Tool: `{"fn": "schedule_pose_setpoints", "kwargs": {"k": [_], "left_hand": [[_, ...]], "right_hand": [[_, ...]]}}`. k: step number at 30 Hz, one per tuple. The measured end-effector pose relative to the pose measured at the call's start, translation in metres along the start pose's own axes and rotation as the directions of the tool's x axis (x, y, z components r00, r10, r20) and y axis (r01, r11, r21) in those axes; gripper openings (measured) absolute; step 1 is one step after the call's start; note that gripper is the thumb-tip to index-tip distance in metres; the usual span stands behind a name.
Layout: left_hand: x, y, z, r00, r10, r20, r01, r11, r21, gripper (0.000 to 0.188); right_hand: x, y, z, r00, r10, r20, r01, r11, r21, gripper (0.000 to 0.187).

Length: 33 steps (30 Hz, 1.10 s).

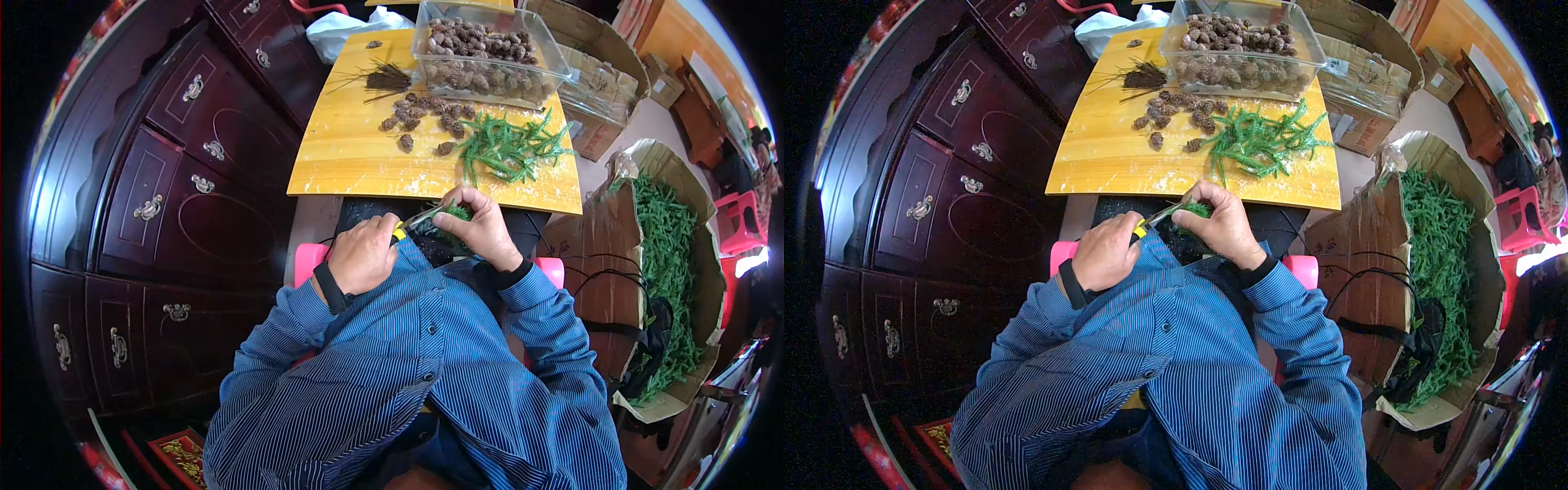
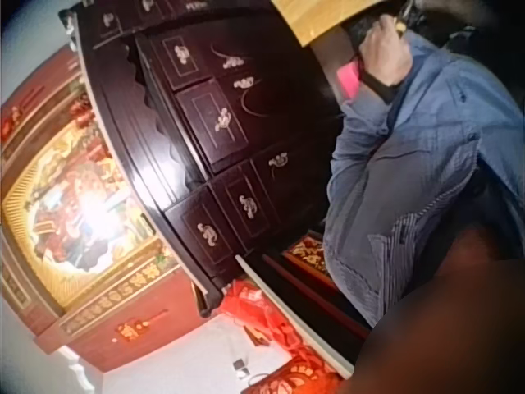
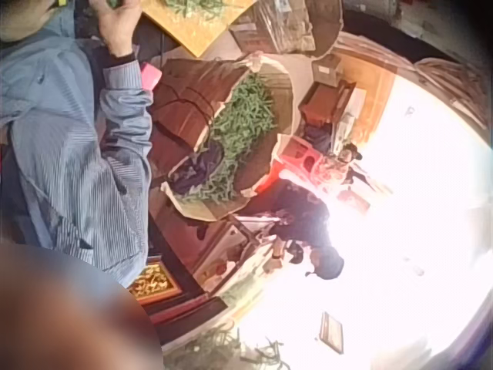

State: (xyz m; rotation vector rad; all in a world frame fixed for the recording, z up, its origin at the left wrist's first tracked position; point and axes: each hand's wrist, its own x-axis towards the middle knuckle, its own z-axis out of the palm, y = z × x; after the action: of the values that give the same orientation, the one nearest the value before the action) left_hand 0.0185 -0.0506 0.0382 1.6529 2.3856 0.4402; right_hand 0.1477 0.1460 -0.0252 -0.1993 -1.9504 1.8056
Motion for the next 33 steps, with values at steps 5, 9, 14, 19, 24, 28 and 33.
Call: {"fn": "schedule_pose_setpoints", "kwargs": {"k": [5, 9, 14, 19, 24, 28, 33], "left_hand": [[0.0, 0.005, -0.004, 0.999, -0.006, -0.038, 0.008, 0.999, 0.04, 0.039], [0.001, 0.004, -0.001, 0.993, 0.023, -0.117, -0.023, 1.0, -0.004, 0.043], [0.001, 0.0, -0.003, 0.988, 0.032, -0.148, -0.035, 0.999, -0.02, 0.045], [0.0, 0.002, -0.007, 0.993, 0.03, -0.117, -0.037, 0.998, -0.059, 0.043], [0.0, 0.007, -0.009, 0.995, 0.037, -0.088, -0.042, 0.997, -0.061, 0.042], [-0.001, 0.008, -0.012, 0.996, 0.043, -0.076, -0.044, 0.999, -0.021, 0.043], [-0.001, 0.006, -0.015, 0.994, 0.061, -0.095, -0.064, 0.998, -0.023, 0.046]], "right_hand": [[-0.003, -0.007, 0.007, 0.997, 0.031, -0.077, -0.024, 0.996, 0.084, 0.01], [-0.004, -0.011, 0.011, 0.992, 0.107, -0.07, -0.081, 0.948, 0.307, 0.011], [-0.005, -0.016, 0.012, 0.987, 0.155, -0.046, -0.122, 0.899, 0.42, 0.011], [-0.004, -0.018, 0.008, 0.981, 0.193, 0.008, -0.169, 0.837, 0.52, 0.01], [-0.003, -0.019, -0.002, 0.954, 0.275, 0.121, -0.29, 0.741, 0.606, 0.014], [-0.001, -0.014, -0.005, 0.941, 0.292, 0.169, -0.334, 0.736, 0.589, 0.011], [-0.002, -0.018, -0.007, 0.924, 0.326, 0.201, -0.38, 0.709, 0.594, 0.013]]}}
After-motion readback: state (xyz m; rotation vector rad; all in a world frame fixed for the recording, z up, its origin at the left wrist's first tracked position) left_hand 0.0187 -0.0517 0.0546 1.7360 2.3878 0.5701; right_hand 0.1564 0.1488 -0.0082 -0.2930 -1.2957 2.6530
